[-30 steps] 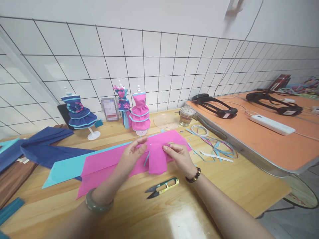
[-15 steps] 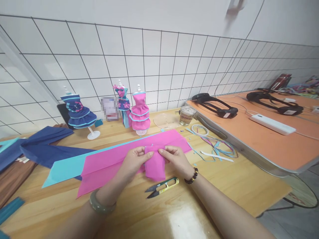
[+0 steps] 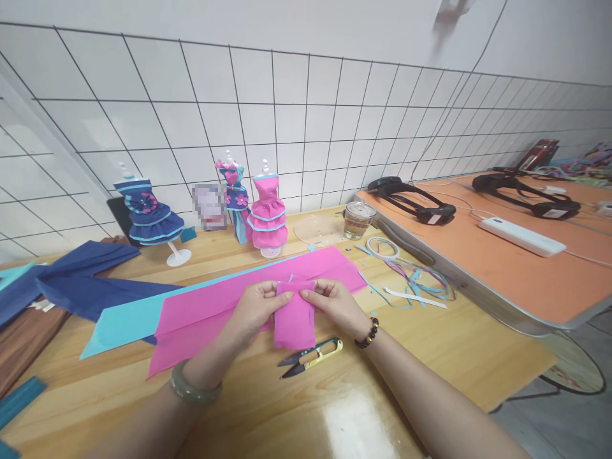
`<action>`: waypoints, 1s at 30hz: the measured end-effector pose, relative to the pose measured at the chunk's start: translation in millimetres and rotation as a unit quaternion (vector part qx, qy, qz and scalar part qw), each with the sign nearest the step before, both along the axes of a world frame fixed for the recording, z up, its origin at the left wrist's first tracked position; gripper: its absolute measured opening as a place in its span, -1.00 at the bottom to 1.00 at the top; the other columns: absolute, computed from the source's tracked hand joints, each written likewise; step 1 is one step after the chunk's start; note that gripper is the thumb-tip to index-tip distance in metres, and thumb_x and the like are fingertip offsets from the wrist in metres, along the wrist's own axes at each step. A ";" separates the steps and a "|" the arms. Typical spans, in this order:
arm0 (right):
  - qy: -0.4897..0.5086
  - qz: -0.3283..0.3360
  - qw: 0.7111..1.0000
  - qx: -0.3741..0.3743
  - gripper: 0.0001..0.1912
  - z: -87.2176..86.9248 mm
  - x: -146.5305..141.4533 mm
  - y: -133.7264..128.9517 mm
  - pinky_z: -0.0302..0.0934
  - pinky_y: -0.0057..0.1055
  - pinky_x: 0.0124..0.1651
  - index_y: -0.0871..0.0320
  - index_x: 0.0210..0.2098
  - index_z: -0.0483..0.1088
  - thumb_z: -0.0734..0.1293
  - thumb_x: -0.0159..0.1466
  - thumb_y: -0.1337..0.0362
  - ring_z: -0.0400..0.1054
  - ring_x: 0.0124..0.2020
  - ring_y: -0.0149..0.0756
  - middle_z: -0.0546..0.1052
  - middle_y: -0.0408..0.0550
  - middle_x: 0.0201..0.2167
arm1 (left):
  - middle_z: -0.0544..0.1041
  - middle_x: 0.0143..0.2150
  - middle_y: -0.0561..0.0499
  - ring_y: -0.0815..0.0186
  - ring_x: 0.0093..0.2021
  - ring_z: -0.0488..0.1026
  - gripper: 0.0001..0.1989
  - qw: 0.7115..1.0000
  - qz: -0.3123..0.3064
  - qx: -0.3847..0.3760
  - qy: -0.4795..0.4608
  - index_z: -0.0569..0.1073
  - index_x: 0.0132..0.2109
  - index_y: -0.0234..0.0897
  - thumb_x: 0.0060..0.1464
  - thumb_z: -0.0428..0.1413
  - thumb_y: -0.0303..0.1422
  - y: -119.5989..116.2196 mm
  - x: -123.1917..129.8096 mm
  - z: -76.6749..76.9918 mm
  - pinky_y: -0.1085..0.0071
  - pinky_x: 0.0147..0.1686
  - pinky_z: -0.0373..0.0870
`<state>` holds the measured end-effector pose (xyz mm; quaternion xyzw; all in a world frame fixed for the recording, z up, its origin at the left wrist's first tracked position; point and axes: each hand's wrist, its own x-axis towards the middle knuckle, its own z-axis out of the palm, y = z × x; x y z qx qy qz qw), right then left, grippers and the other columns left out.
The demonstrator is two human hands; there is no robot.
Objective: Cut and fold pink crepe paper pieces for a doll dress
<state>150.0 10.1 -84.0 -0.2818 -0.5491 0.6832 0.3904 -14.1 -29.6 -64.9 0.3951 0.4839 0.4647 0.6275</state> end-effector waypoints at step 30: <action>-0.021 -0.007 1.000 0.010 -0.68 -1.3 -0.6 0.9 0.17 -0.47 -0.43 0.20 -0.46 0.42 0.38 0.00 0.04 0.27 -0.56 -0.45 0.46 -0.17 -0.56 | 0.56 -0.38 -0.06 0.32 -0.43 0.45 -0.64 0.999 -0.014 0.030 0.038 0.49 -0.23 -0.38 -0.20 0.24 -0.24 1.7 -3.4 1.8 0.46 -0.44 0.32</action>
